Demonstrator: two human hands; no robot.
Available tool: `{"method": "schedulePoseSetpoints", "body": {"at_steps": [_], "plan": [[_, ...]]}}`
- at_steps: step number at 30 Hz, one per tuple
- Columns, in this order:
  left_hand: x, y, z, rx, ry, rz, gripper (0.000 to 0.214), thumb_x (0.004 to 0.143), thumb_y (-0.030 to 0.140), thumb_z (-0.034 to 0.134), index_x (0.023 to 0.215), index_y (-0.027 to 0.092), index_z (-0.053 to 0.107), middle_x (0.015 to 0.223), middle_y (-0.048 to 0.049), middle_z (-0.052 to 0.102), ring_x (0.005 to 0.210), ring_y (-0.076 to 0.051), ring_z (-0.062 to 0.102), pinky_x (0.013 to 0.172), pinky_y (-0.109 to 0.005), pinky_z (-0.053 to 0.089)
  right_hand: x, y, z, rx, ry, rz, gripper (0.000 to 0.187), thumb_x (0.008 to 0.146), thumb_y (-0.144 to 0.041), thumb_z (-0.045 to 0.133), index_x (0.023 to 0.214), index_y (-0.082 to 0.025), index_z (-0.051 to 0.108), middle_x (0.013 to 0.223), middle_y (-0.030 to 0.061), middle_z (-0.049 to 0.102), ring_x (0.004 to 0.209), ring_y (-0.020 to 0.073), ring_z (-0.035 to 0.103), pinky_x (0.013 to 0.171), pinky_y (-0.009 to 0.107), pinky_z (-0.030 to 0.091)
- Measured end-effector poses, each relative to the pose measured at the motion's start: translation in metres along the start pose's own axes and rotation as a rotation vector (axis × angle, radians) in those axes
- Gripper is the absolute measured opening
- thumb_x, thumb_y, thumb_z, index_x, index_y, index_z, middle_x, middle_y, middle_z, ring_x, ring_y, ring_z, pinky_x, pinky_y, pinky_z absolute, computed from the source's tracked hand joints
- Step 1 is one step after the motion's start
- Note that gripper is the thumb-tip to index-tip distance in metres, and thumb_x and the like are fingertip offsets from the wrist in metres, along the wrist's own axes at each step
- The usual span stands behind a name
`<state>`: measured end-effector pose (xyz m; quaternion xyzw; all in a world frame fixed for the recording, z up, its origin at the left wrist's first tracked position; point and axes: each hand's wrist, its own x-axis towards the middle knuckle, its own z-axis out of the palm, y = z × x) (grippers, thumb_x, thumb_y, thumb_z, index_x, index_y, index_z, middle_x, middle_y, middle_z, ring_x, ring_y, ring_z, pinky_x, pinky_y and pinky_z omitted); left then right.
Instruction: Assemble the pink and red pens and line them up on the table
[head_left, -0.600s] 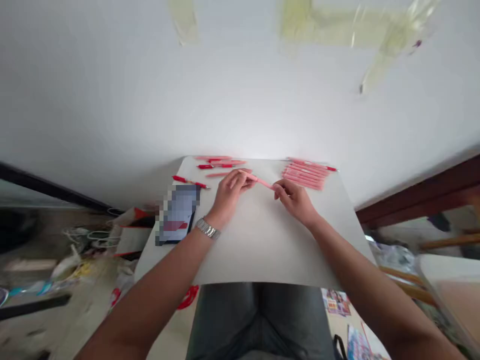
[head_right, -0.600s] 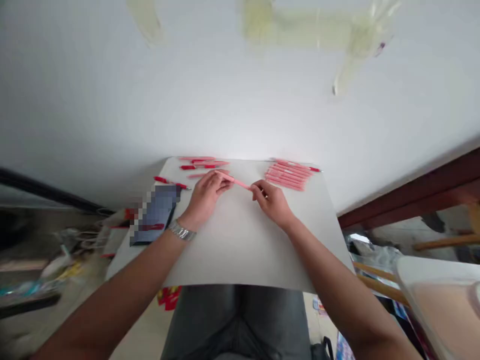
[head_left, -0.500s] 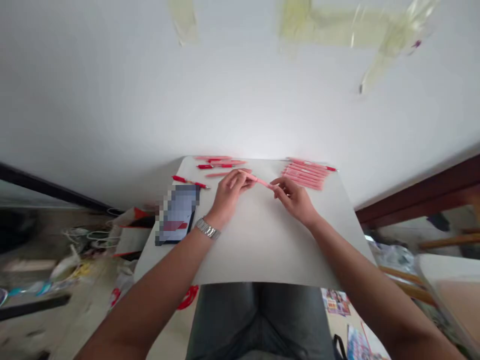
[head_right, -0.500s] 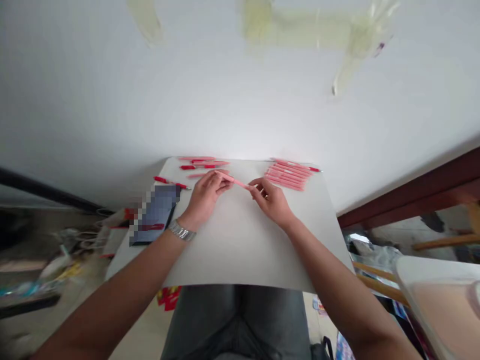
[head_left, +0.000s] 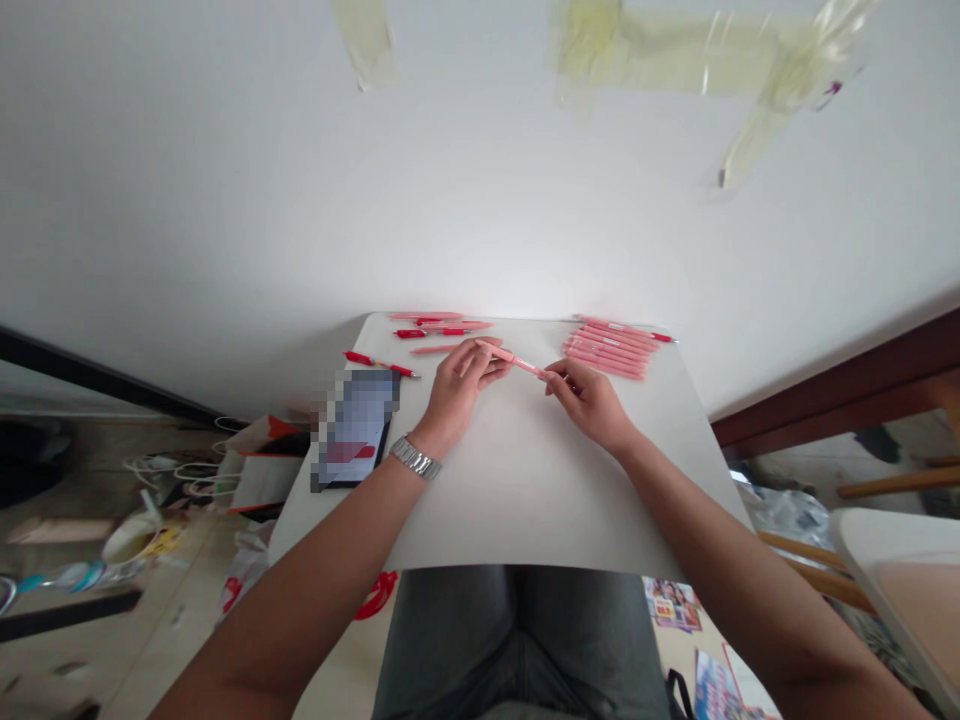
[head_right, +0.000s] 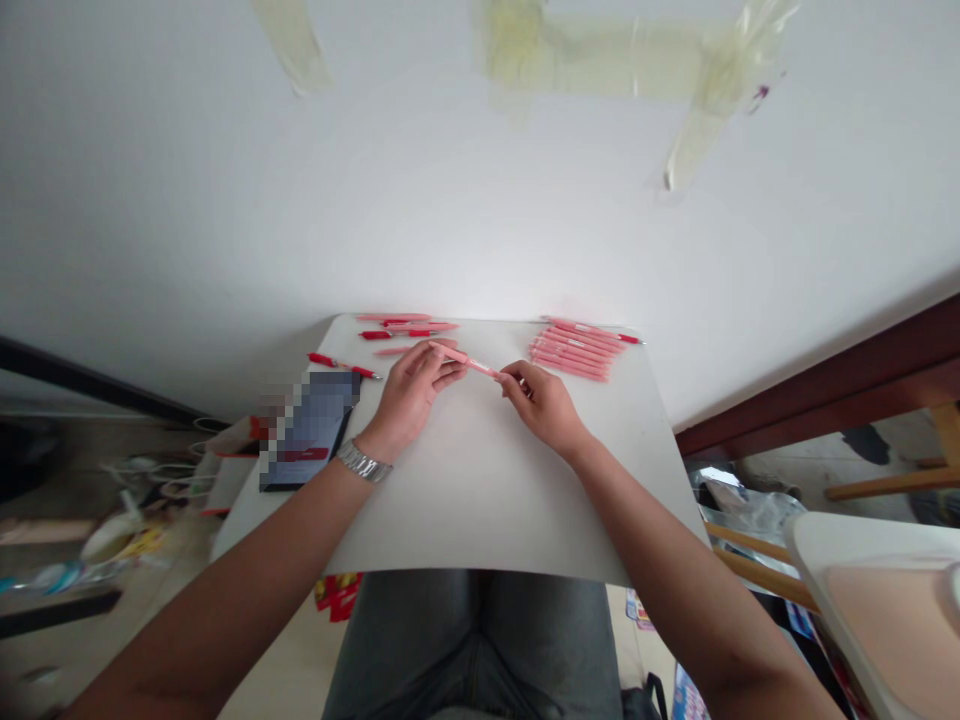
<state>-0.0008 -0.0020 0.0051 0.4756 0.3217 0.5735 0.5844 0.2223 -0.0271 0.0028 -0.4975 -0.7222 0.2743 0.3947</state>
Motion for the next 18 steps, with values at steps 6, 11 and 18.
{"method": "schedulePoseSetpoints", "body": {"at_steps": [6,11,18], "plan": [[0.001,0.000,-0.001,0.002,0.012,0.000,0.034,0.095,0.051,0.072,0.108,0.019,0.072,0.106,-0.0091,0.079,0.105,-0.022,0.076,0.102,-0.040,0.060,-0.001,-0.002,0.000,0.032,0.012,0.013,0.035,0.104,-0.055,0.056,0.110,-0.022,0.067,0.084,0.0022,0.069,0.062,0.0129,0.056,0.059,0.028,0.043],[0.002,-0.002,-0.002,-0.010,0.042,0.004,0.034,0.095,0.050,0.073,0.108,0.019,0.073,0.108,-0.0091,0.078,0.104,-0.022,0.077,0.102,-0.040,0.060,0.000,0.006,0.003,0.035,0.071,-0.007,0.032,0.093,-0.043,0.072,0.118,-0.025,0.062,0.099,0.0021,0.068,0.062,0.0111,0.055,0.060,0.028,0.047],[0.003,-0.001,-0.001,-0.012,0.078,-0.015,0.034,0.094,0.050,0.073,0.106,0.018,0.073,0.108,-0.0098,0.078,0.103,-0.022,0.077,0.102,-0.040,0.060,0.000,0.008,0.003,0.039,0.074,-0.039,0.019,0.096,-0.040,0.068,0.107,-0.025,0.063,0.101,0.0024,0.070,0.063,0.0112,0.056,0.059,0.028,0.048]]}}
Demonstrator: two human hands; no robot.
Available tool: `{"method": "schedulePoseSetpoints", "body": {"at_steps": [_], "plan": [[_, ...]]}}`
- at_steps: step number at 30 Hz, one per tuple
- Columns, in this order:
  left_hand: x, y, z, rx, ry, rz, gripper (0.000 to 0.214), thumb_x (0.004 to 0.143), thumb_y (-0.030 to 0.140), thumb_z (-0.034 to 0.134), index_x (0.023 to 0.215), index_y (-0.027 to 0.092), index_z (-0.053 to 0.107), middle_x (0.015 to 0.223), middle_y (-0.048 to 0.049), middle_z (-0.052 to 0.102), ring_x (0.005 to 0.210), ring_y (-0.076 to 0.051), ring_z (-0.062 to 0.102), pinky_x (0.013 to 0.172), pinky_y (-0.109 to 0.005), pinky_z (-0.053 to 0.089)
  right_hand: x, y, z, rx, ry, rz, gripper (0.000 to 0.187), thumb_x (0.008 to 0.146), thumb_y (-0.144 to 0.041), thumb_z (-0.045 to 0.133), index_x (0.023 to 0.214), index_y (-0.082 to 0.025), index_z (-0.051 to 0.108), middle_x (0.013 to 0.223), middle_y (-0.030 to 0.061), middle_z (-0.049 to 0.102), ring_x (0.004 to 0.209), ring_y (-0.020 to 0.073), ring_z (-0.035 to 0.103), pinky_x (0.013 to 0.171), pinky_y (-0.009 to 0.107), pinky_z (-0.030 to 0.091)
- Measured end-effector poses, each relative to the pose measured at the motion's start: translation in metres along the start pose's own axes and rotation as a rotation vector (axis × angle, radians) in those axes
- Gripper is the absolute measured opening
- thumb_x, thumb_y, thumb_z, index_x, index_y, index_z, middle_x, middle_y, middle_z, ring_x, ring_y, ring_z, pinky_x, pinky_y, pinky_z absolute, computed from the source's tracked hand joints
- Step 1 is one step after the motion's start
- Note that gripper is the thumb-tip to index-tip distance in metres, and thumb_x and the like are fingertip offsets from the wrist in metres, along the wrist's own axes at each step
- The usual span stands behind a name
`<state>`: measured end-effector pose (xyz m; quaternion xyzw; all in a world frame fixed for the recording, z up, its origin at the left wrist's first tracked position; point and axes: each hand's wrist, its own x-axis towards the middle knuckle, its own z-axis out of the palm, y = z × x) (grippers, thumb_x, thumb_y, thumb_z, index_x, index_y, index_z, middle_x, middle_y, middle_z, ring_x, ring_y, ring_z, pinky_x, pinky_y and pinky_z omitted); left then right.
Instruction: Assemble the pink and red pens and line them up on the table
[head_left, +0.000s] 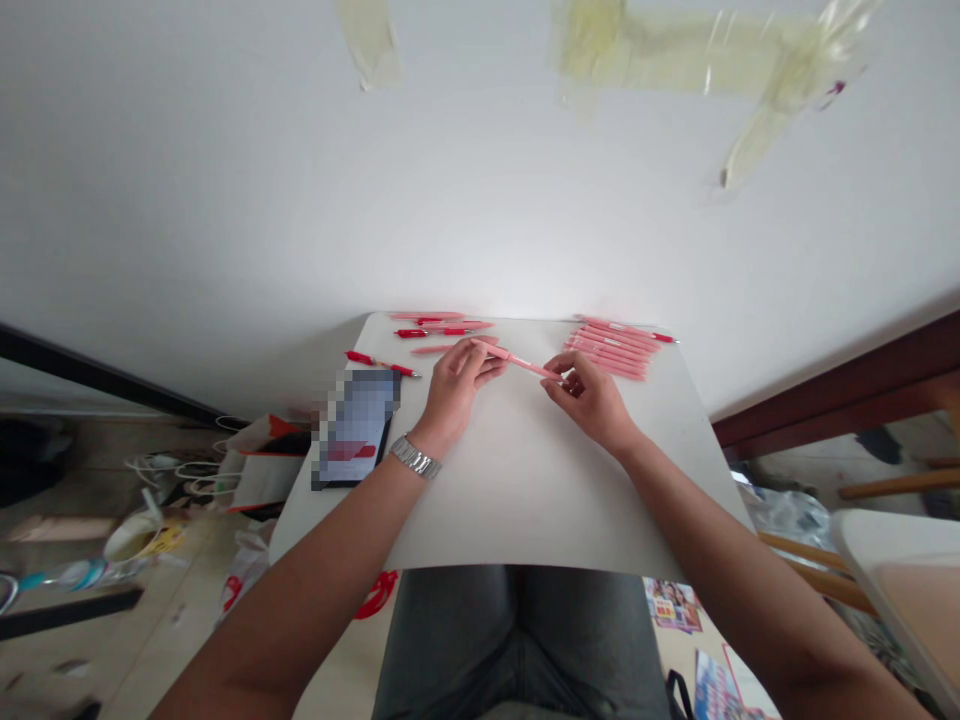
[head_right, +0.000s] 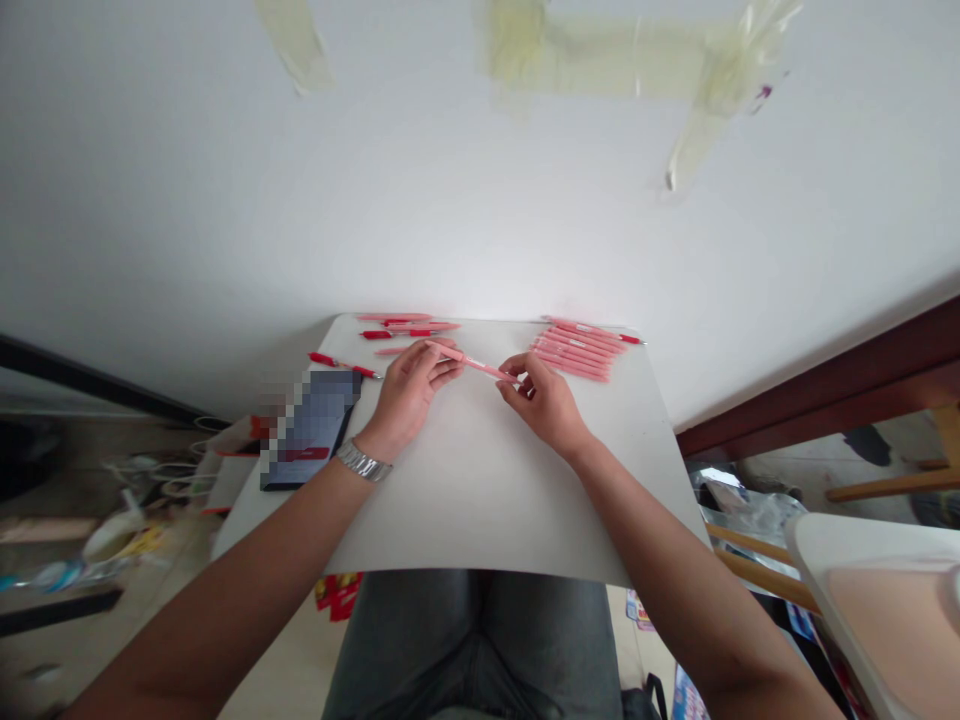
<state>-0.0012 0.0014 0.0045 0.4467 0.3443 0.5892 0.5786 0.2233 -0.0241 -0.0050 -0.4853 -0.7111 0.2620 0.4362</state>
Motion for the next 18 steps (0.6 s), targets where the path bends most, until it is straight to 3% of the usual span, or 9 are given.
{"method": "schedulePoseSetpoints", "body": {"at_steps": [18], "plan": [[0.000,0.000,-0.001,0.017,0.006,-0.007,0.035,0.092,0.052,0.074,0.106,0.019,0.073,0.111,-0.0097,0.078,0.104,-0.022,0.077,0.103,-0.041,0.060,0.000,-0.009,-0.004,-0.054,-0.060,0.037,0.045,0.104,-0.063,0.051,0.106,-0.022,0.068,0.083,0.0042,0.071,0.063,0.0147,0.056,0.060,0.029,0.045]]}}
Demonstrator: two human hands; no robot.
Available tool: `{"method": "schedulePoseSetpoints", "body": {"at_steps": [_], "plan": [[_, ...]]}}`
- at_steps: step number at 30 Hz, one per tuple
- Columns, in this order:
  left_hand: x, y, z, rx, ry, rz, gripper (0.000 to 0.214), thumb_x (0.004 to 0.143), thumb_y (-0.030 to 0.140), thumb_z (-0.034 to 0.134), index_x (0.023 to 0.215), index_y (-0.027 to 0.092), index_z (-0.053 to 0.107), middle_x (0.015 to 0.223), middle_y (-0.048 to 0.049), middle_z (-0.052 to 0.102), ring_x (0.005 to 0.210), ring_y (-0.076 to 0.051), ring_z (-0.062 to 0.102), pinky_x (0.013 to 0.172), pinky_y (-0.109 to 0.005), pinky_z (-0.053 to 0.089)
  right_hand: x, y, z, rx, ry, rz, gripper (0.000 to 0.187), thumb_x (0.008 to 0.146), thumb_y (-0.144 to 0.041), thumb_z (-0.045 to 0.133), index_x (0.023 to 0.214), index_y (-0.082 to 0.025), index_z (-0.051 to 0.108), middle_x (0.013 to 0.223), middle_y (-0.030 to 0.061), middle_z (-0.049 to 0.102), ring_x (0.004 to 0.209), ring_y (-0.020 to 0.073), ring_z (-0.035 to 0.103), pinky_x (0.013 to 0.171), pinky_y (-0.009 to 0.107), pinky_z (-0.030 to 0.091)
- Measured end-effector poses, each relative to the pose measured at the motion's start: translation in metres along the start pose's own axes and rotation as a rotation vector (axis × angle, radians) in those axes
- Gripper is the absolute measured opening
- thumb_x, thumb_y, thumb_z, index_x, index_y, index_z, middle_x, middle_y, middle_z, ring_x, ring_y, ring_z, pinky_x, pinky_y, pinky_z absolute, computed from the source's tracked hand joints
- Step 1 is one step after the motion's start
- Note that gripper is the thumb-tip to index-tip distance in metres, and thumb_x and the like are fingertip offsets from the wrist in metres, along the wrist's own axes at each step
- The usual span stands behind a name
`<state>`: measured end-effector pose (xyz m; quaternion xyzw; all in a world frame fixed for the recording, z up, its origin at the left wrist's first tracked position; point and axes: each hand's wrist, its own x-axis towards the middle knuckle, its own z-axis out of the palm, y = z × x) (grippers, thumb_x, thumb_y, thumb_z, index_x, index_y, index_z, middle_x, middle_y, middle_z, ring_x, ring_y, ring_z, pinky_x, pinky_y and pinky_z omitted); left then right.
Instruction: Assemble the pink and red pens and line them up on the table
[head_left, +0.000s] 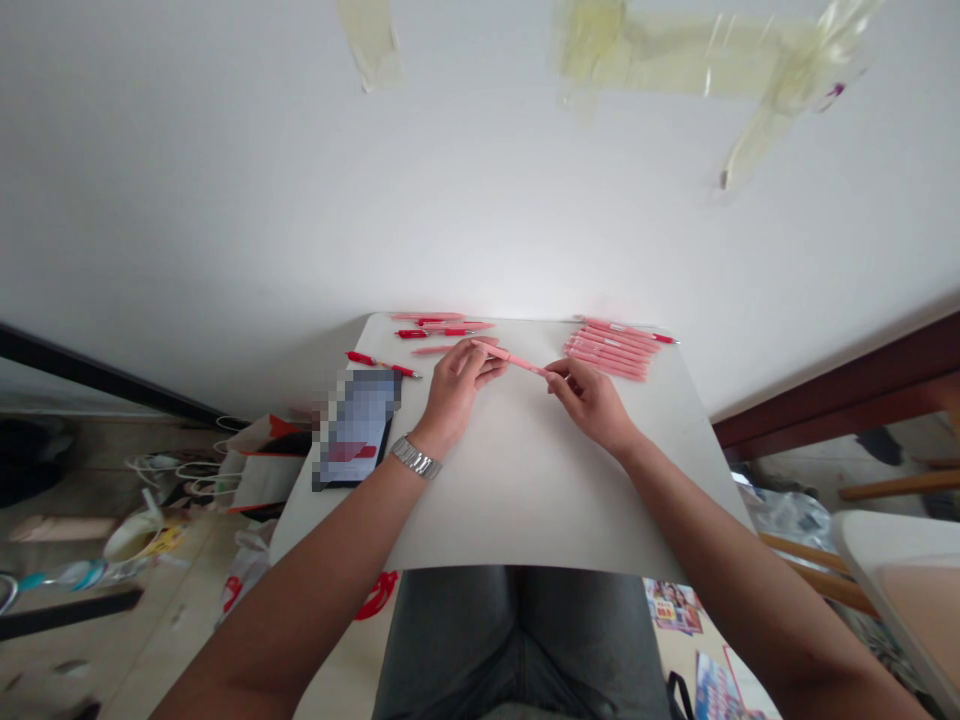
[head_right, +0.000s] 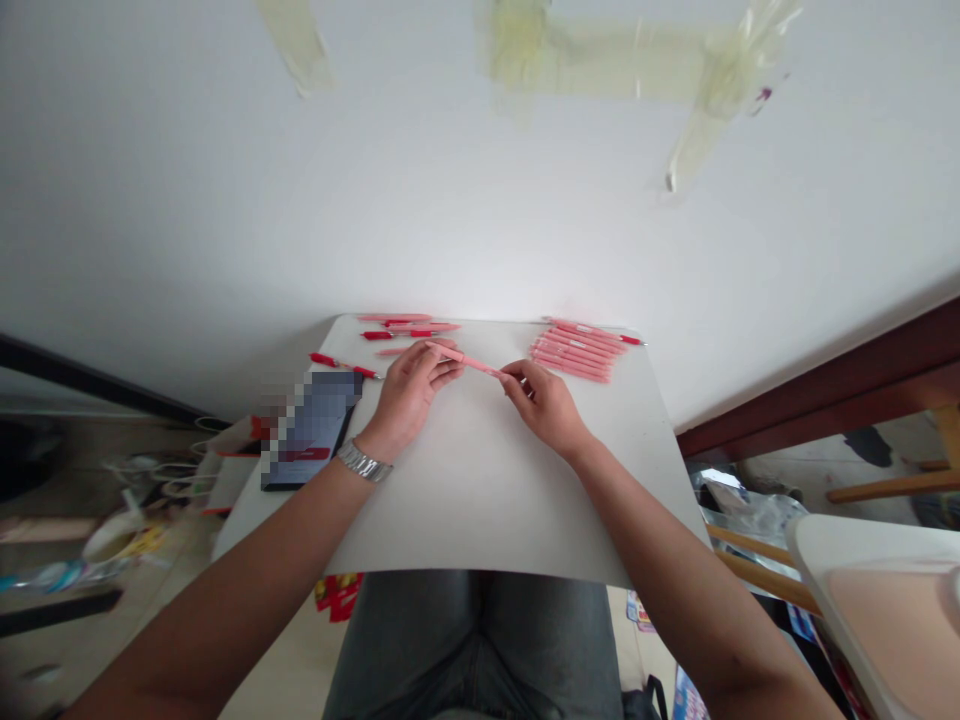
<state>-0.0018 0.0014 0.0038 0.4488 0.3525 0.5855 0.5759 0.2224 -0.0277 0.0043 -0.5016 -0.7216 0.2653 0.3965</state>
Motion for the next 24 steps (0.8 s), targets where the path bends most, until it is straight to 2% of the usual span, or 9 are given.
{"method": "schedulePoseSetpoints", "body": {"at_steps": [8,14,24], "plan": [[-0.0011,-0.0005,-0.0023,0.026,-0.017,0.018,0.039,0.090,0.054,0.076,0.107,0.019,0.073,0.110,-0.0095,0.077,0.103,-0.022,0.077,0.102,-0.041,0.060,-0.0008,0.0068,0.0042,0.014,0.045,-0.001,0.035,0.099,-0.054,0.065,0.117,-0.024,0.065,0.095,0.0034,0.070,0.063,0.0128,0.057,0.062,0.029,0.048],[-0.0030,0.0007,-0.0009,0.035,-0.034,0.022,0.038,0.091,0.053,0.076,0.110,0.020,0.074,0.111,-0.0097,0.077,0.106,-0.023,0.076,0.103,-0.041,0.060,0.0007,0.0054,0.0034,0.026,0.048,-0.018,0.034,0.103,-0.055,0.058,0.106,-0.022,0.066,0.096,0.0052,0.071,0.066,0.0132,0.057,0.060,0.029,0.046],[-0.0033,0.0011,0.0009,0.013,-0.052,0.012,0.036,0.092,0.052,0.076,0.109,0.020,0.074,0.110,-0.0098,0.079,0.106,-0.023,0.076,0.105,-0.042,0.059,-0.0010,0.0011,0.0003,0.008,-0.020,0.010,0.045,0.108,-0.061,0.044,0.104,-0.022,0.066,0.076,0.0017,0.061,0.065,0.0155,0.052,0.060,0.029,0.040]]}}
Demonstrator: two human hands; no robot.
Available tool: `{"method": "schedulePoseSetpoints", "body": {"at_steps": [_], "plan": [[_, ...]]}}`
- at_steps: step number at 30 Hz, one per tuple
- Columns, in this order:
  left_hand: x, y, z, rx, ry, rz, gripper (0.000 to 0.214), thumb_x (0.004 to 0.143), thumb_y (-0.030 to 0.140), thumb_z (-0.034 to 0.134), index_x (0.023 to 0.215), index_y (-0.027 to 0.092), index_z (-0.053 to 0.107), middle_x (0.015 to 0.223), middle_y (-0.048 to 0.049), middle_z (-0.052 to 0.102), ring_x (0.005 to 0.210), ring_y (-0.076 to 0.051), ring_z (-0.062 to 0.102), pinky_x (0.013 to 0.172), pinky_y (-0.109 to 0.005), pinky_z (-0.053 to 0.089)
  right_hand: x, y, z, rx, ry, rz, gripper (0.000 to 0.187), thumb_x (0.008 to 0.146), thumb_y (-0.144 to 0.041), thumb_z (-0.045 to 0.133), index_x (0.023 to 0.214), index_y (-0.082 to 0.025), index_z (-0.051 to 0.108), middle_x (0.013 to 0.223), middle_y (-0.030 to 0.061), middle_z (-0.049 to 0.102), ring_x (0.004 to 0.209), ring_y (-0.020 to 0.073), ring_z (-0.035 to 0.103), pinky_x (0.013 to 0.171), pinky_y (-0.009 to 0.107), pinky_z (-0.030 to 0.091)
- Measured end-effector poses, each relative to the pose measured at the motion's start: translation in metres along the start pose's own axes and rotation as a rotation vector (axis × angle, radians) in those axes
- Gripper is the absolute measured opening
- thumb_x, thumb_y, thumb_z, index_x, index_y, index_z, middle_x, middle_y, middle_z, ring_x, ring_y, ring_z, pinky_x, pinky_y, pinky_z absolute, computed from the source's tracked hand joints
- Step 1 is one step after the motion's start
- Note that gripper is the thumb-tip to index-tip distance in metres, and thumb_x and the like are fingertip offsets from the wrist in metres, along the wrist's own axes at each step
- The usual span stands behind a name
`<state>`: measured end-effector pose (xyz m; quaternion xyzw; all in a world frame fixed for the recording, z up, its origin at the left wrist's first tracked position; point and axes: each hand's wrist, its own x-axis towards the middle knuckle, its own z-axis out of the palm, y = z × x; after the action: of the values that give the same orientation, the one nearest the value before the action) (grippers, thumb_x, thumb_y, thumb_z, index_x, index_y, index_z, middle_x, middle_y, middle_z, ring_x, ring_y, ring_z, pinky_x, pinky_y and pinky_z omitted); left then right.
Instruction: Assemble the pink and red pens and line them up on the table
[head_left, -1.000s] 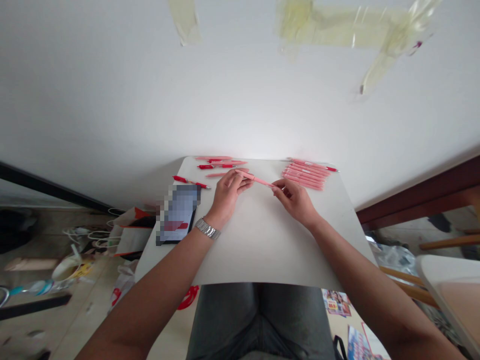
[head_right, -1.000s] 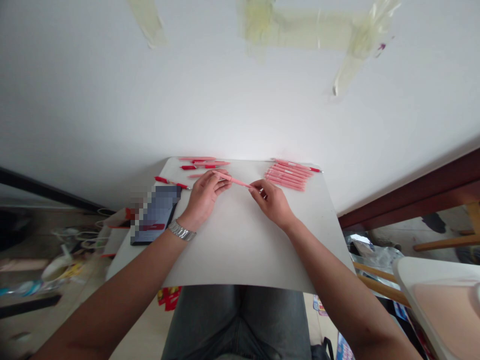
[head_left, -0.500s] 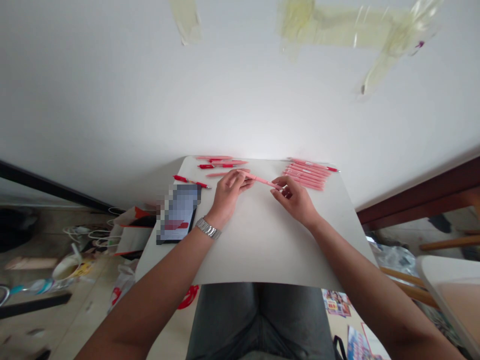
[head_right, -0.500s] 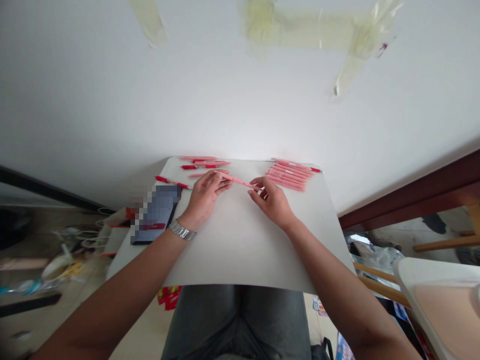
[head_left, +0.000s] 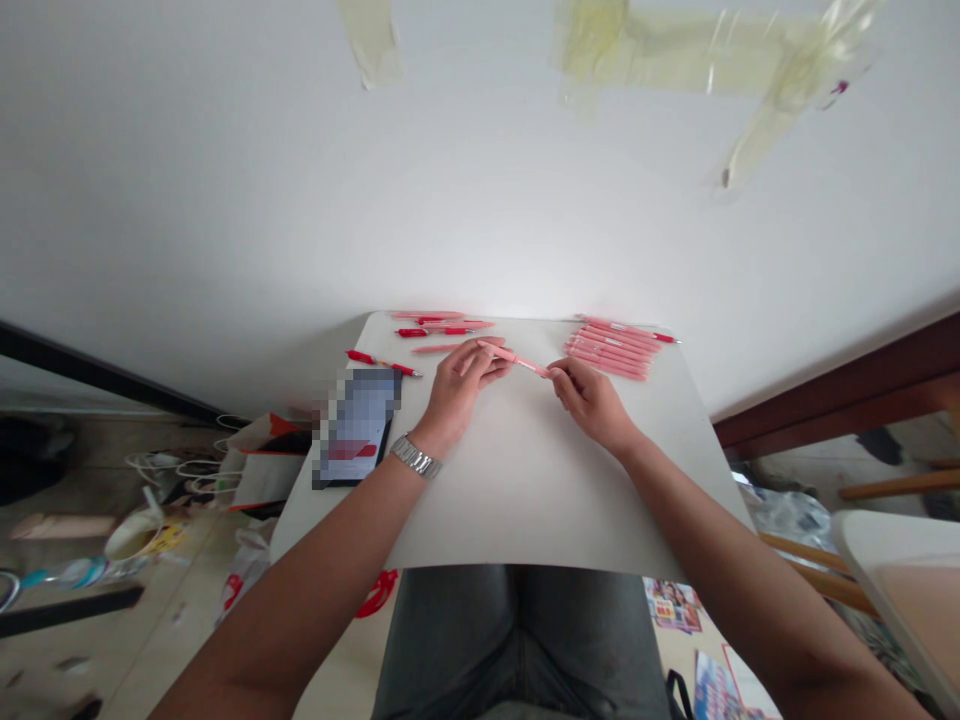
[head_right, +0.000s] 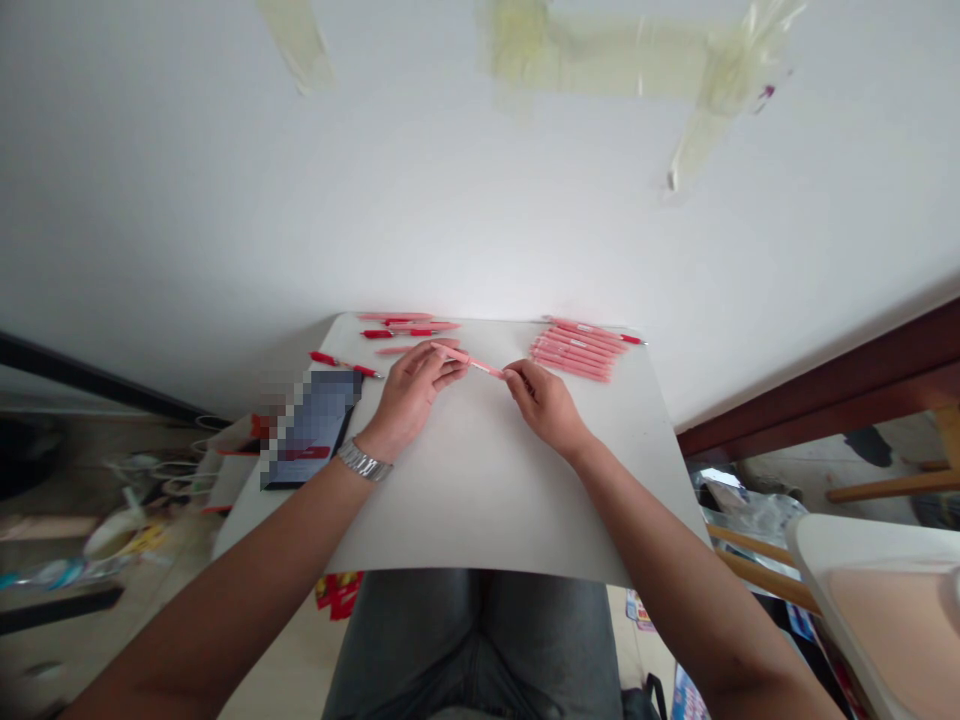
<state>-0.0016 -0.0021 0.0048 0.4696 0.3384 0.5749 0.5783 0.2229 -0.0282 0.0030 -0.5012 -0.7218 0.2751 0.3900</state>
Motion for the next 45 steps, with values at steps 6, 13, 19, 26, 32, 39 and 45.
{"method": "schedulePoseSetpoints", "body": {"at_steps": [6,13,19,26,32,39,45], "plan": [[-0.0006,0.0000,0.0017,-0.010,0.006,0.005,0.036,0.091,0.053,0.076,0.106,0.020,0.074,0.109,-0.0093,0.079,0.106,-0.023,0.076,0.104,-0.043,0.059,-0.0002,0.0012,0.0002,0.029,-0.024,0.006,0.044,0.109,-0.058,0.042,0.107,-0.022,0.067,0.078,0.0015,0.062,0.066,0.0151,0.056,0.063,0.028,0.044],[-0.0002,0.0013,0.0005,0.016,0.031,0.020,0.039,0.092,0.055,0.074,0.109,0.020,0.073,0.109,-0.0095,0.078,0.104,-0.022,0.076,0.104,-0.041,0.059,0.0008,0.0061,0.0032,0.021,0.060,-0.002,0.039,0.097,-0.055,0.065,0.122,-0.025,0.061,0.102,0.0043,0.069,0.064,0.0123,0.057,0.063,0.029,0.049],[0.0012,0.0000,-0.0007,0.004,0.031,0.005,0.040,0.091,0.055,0.075,0.109,0.020,0.073,0.109,-0.0101,0.078,0.107,-0.022,0.076,0.105,-0.042,0.059,0.0019,0.0078,0.0037,0.000,0.074,-0.030,0.031,0.101,-0.054,0.059,0.106,-0.024,0.062,0.097,0.0042,0.070,0.064,0.0127,0.057,0.060,0.029,0.048],[0.0010,-0.0006,-0.0013,-0.013,0.007,0.020,0.034,0.094,0.049,0.074,0.112,0.020,0.074,0.108,-0.0096,0.078,0.108,-0.022,0.075,0.104,-0.040,0.059,0.0020,0.0052,0.0029,0.021,0.037,0.016,0.039,0.103,-0.061,0.053,0.102,-0.023,0.062,0.087,0.0041,0.067,0.065,0.0145,0.058,0.060,0.029,0.046],[0.0010,-0.0004,-0.0013,-0.010,0.009,0.009,0.035,0.092,0.050,0.076,0.110,0.020,0.075,0.110,-0.0093,0.078,0.108,-0.022,0.075,0.105,-0.041,0.059,0.0005,0.0019,0.0006,0.025,0.007,0.004,0.039,0.105,-0.060,0.051,0.102,-0.023,0.061,0.082,0.0032,0.065,0.066,0.0154,0.055,0.061,0.029,0.044],[0.0016,-0.0008,-0.0024,-0.006,0.019,0.010,0.039,0.090,0.053,0.077,0.110,0.020,0.074,0.112,-0.0095,0.077,0.107,-0.022,0.075,0.103,-0.040,0.059,-0.0002,0.0025,0.0014,0.023,0.018,0.014,0.035,0.104,-0.056,0.054,0.108,-0.023,0.063,0.085,0.0025,0.065,0.064,0.0139,0.056,0.061,0.029,0.045],[0.0032,-0.0040,-0.0045,0.007,0.053,0.009,0.037,0.089,0.053,0.079,0.103,0.019,0.072,0.111,-0.0085,0.076,0.101,-0.020,0.076,0.098,-0.036,0.061,0.0006,0.0075,0.0038,0.003,0.055,-0.017,0.030,0.098,-0.049,0.067,0.114,-0.024,0.063,0.098,0.0034,0.069,0.067,0.0126,0.060,0.063,0.028,0.051]]}}
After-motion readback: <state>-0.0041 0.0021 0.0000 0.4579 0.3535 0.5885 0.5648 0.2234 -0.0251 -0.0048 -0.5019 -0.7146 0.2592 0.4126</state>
